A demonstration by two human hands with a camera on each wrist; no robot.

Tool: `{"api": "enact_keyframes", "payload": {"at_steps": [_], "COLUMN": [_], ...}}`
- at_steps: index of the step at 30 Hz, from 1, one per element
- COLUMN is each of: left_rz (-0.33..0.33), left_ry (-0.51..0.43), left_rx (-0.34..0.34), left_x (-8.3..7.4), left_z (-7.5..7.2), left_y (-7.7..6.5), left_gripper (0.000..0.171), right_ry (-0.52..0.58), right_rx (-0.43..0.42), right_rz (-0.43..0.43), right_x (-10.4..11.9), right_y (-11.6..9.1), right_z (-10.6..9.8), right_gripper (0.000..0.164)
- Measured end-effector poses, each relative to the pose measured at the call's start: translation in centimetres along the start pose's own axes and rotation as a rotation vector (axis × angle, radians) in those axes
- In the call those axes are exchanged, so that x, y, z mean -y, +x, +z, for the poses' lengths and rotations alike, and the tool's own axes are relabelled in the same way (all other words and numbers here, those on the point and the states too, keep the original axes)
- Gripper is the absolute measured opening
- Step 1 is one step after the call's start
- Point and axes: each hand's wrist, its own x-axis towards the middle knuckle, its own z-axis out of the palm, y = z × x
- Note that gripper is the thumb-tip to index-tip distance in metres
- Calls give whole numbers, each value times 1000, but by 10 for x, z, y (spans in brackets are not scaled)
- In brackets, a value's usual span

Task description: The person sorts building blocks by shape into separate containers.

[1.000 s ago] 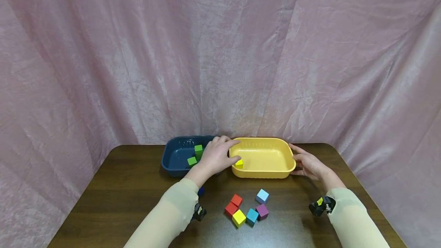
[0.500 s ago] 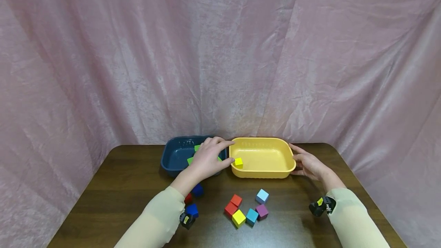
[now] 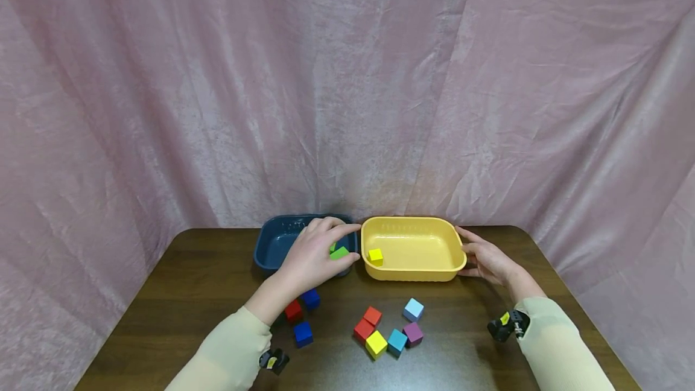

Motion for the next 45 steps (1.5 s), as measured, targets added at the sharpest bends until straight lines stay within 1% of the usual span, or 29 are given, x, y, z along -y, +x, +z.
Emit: {"api": "enact_keyframes", "payload": {"at_steps": [4,8,12,15,19,23,30,35,39,45], "left_rz": [20,26,38,34,-2,-23,-51,-116,-172,-225], "left_ry": [6,5,12,7,-19,-22,-11,-22,0,32], "left_rx": [-18,-34,-54,-59,-44,-36,-78,-59,-37,-35], "left_x": [2,6,10,12,16,21,36,45,52,65], "left_z": [-9,-16,-22,-25,-27,-27,-26,-24,-23,-20], "left_y": [-11,-22,-31,-38,-51,-65,-94,-111,-123,-138], "left_gripper": [53,53,53,51,49,50,54,54,53,51], "right_ry": [0,2,-3,-7,-4,-5,-5,-7,-6,-4], "right_rx": [-5,-6,-11,-12,-12,-11,-16,-18,-16,-17], "right_rz": [5,13,17,21,25,19,16,16,15,14], "right_x": [1,1,2,2,1,1,2,1,0,0], "right_y": [1,1,1,1,0,-1,-1,-1,0,-1], "right_z": [1,1,1,1,2,2,2,1,2,1], "right_gripper": [67,68,68,68,68,68,68,68,69,69]}}
